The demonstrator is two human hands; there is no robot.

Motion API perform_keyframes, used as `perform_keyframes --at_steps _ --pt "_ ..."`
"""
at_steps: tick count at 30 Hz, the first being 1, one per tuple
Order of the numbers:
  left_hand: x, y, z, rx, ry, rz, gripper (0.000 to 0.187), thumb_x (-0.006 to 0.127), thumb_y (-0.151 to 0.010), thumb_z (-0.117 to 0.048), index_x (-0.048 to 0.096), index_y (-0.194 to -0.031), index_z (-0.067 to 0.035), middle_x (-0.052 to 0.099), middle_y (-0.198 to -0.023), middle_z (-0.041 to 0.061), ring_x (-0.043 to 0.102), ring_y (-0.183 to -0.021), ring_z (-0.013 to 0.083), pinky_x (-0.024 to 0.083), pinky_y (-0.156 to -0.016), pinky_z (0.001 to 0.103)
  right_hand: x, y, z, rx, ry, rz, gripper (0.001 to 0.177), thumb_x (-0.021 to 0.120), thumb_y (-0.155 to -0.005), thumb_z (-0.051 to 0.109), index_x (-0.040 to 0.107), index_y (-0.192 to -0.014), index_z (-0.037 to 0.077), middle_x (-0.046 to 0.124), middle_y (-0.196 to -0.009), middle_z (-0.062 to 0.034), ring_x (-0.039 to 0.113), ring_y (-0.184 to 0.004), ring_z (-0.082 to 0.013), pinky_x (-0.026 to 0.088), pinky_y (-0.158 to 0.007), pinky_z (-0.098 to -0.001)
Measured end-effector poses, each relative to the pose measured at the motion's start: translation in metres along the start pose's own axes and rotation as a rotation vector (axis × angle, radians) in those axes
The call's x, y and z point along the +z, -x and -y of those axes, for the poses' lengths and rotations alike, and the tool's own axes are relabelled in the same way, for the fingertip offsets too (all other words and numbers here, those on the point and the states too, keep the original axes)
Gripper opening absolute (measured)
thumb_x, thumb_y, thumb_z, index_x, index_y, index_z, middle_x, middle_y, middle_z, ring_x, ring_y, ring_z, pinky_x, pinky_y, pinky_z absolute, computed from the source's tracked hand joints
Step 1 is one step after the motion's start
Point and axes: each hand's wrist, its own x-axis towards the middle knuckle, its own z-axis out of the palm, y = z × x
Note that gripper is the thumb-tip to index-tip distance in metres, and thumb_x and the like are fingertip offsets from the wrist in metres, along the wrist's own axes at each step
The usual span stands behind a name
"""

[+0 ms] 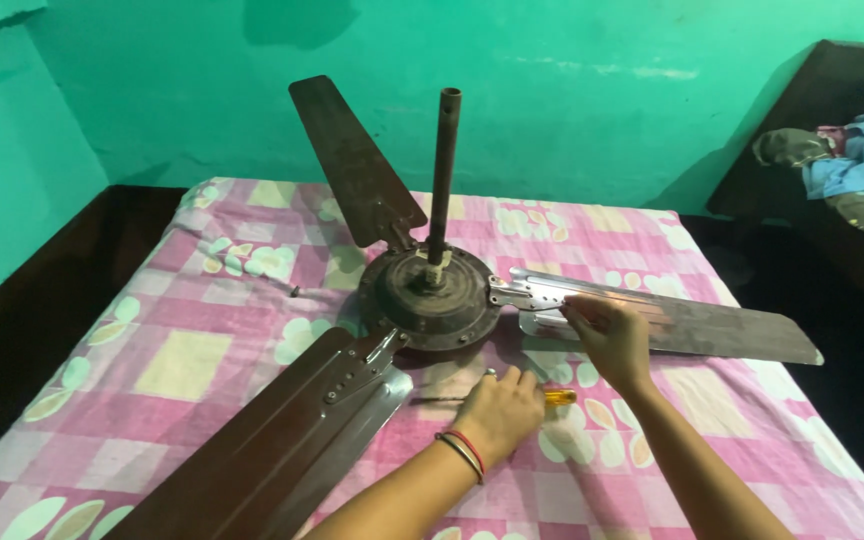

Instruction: The person attaches three fan blades to a ceiling fan motor housing using a screwdriver. They position each blade, insert screws, and tighten them sequentially. The person rotates the fan to access each blade and completes the assembly.

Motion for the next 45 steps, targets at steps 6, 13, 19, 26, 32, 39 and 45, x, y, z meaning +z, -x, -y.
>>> perform_keyframes --at_steps 6,13,19,26,32,39,45 --pt "-0.046 -0.012 0.031 -0.206 0.218 0.059 0.021 0.065 -0.084 -0.003 0.063 -0.105 -0.002 0.066 -0.103 0.016 0.068 -0.097 0.033 0.06 -0.073 0.043 0.015 -0.017 -0.008 0.098 -0.225 -0.021 0.022 0.076 -0.091 0.01 0.077 -0.111 0.001 0.081 -0.101 -0.0116 0.077 -0.09 -0.0157 0.06 -0.082 -0.0274" --pt "-0.125 -0.029 0.09 -0.333 0.667 -0.49 0.064 0.065 -0.096 -0.006 0.035 -0.153 -0.003 0.066 -0.126 0.027 0.069 -0.106 0.0431 0.058 -0.081 0.047 0.065 -0.037 0.011 0.069 0.026 0.076 0.022 0.076 -0.089 0.013 0.08 -0.109 0.004 0.081 -0.091 -0.011 0.078 -0.076 -0.0156 0.058 -0.067 -0.0296" --pt "-0.157 -0.031 0.116 -0.481 0.897 -0.645 0.072 0.065 -0.099 -0.006 0.024 -0.159 -0.01 0.072 -0.108 0.014 0.078 -0.097 0.0257 0.063 -0.076 0.035 0.084 -0.055 0.018 0.068 0.102 0.074 0.02 0.075 -0.089 0.011 0.08 -0.108 0.005 0.08 -0.091 -0.0132 0.078 -0.075 -0.0161 0.059 -0.068 -0.0294" --pt "-0.169 -0.031 0.13 -0.528 0.987 -0.701 0.062 0.063 -0.1 -0.004 0.033 -0.154 -0.011 0.074 -0.106 0.012 0.081 -0.096 0.0198 0.067 -0.069 0.029 0.085 -0.066 0.016 -0.039 0.097 0.166 0.019 0.075 -0.084 0.003 0.08 -0.102 0.003 0.08 -0.092 -0.0148 0.078 -0.075 -0.0215 0.06 -0.07 -0.0318" --pt "-0.169 -0.031 0.13 -0.505 0.989 -0.733 0.062 0.062 -0.1 -0.003 0.033 -0.154 -0.01 0.074 -0.109 0.013 0.08 -0.097 0.0203 0.068 -0.072 0.029 0.082 -0.071 0.028 -0.214 0.172 0.208 0.017 0.071 -0.082 -0.001 0.08 -0.097 0.001 0.078 -0.094 -0.0168 0.077 -0.077 -0.0283 0.06 -0.072 -0.0358" --pt "-0.17 -0.033 0.13 -0.479 0.99 -0.743 0.061 0.061 -0.102 -0.003 0.033 -0.154 -0.011 0.073 -0.111 0.013 0.08 -0.101 0.0213 0.069 -0.078 0.03 0.081 -0.079 0.039 -0.187 0.276 0.327 0.015 0.069 -0.083 0.001 0.079 -0.094 0.002 0.076 -0.086 -0.0179 0.076 -0.073 -0.0312 0.06 -0.073 -0.0385" --pt "-0.173 -0.037 0.127 -0.461 1.005 -0.751 0.061 0.061 -0.103 -0.004 0.032 -0.156 -0.012 0.074 -0.112 0.013 0.08 -0.103 0.0219 0.068 -0.081 0.031 0.085 -0.07 0.047 -0.351 0.489 0.293 0.014 0.065 -0.083 0.001 0.079 -0.081 0.001 0.073 -0.081 -0.0203 0.07 -0.074 -0.0377 0.057 -0.075 -0.0451"
